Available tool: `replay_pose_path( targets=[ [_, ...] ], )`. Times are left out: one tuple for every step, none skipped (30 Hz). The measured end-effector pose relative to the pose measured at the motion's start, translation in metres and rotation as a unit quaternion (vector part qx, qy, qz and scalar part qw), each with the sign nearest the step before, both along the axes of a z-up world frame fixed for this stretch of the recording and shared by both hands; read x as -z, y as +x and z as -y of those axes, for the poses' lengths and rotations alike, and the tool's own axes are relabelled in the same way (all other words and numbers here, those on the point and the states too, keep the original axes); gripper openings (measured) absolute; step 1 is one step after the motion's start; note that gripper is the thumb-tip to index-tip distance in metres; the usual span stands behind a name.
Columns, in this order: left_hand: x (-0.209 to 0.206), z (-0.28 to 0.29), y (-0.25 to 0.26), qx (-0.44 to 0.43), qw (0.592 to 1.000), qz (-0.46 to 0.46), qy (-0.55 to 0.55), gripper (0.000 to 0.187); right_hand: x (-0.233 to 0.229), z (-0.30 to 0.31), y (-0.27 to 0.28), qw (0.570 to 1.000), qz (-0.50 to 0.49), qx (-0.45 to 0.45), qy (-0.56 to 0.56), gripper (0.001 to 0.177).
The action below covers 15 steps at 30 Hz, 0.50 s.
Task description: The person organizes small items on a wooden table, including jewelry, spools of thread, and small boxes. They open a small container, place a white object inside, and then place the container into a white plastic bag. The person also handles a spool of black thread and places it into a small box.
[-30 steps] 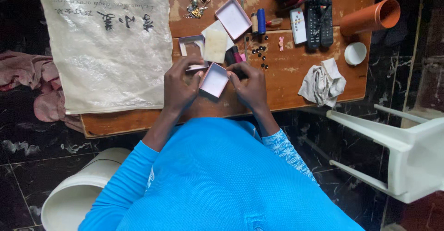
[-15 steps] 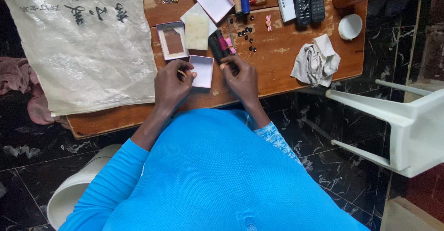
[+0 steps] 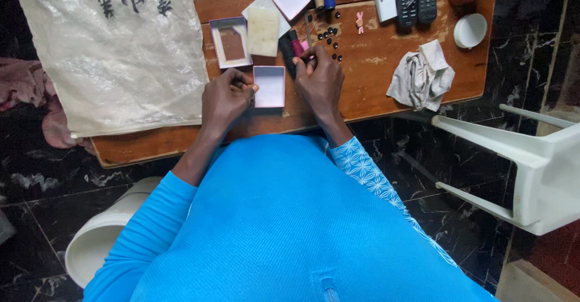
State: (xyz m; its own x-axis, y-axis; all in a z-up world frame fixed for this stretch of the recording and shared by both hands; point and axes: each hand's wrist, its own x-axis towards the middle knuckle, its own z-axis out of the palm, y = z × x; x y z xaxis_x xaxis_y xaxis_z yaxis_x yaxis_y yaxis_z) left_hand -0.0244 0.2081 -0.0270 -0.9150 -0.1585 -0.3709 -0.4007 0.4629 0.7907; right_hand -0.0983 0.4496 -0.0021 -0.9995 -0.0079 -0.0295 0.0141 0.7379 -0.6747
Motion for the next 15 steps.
replay_pose_path(
  targets=[
    [0.003,0.000,-0.001,0.004,1.000,-0.007,-0.009,0.027,0.001,0.000,0.000,1.000,0.011,0.012,0.001,0.021],
    [0.004,0.001,-0.001,0.009,1.000,-0.013,-0.018,0.027,0.002,0.000,0.000,0.999,0.023,0.025,0.001,0.021],
    [0.006,0.001,0.000,0.009,1.000,-0.018,-0.015,0.026,0.004,-0.002,0.000,1.000,0.010,0.019,0.005,0.020],
    [0.006,0.000,0.001,0.010,1.000,-0.022,-0.012,0.026,0.006,-0.004,0.000,1.000,-0.002,0.013,0.008,0.019],
    [0.006,-0.001,0.001,0.011,1.000,-0.026,-0.008,0.025,0.009,-0.006,0.001,1.000,-0.015,0.007,0.012,0.018],
    [0.005,-0.001,0.002,0.006,1.000,-0.002,0.012,0.024,0.011,-0.007,0.002,1.000,-0.016,0.004,0.018,0.019],
    [0.004,-0.002,0.002,0.002,0.999,0.022,0.033,0.024,0.014,-0.009,0.003,1.000,-0.018,0.001,0.024,0.020],
    [0.002,-0.002,0.002,-0.001,0.997,0.047,0.054,0.023,0.015,-0.010,0.005,0.999,-0.019,-0.001,0.031,0.021],
    [0.002,-0.002,0.002,0.005,0.998,0.042,0.046,0.023,0.016,-0.012,0.005,1.000,-0.009,0.002,0.028,0.020],
    [0.002,-0.002,0.001,0.010,0.999,0.038,0.038,0.023,0.017,-0.012,0.006,1.000,0.001,0.005,0.026,0.020],
    [0.002,-0.001,0.000,0.014,0.999,0.033,0.028,0.023,0.017,-0.012,0.006,1.000,0.010,0.006,0.023,0.019],
    [0.002,-0.001,-0.001,0.011,1.000,0.011,0.023,0.024,0.016,-0.011,0.006,0.999,0.015,0.011,0.030,0.021],
    [0.003,0.000,-0.001,0.007,1.000,-0.010,0.018,0.024,0.015,-0.009,0.006,0.999,0.020,0.015,0.036,0.024],
    [0.004,0.001,-0.002,0.004,0.999,-0.031,0.012,0.024,0.014,-0.007,0.006,0.999,0.025,0.019,0.043,0.027],
    [0.006,0.001,-0.003,0.002,1.000,-0.026,0.009,0.025,0.013,-0.006,0.006,0.998,0.013,0.020,0.051,0.025]
  ],
)
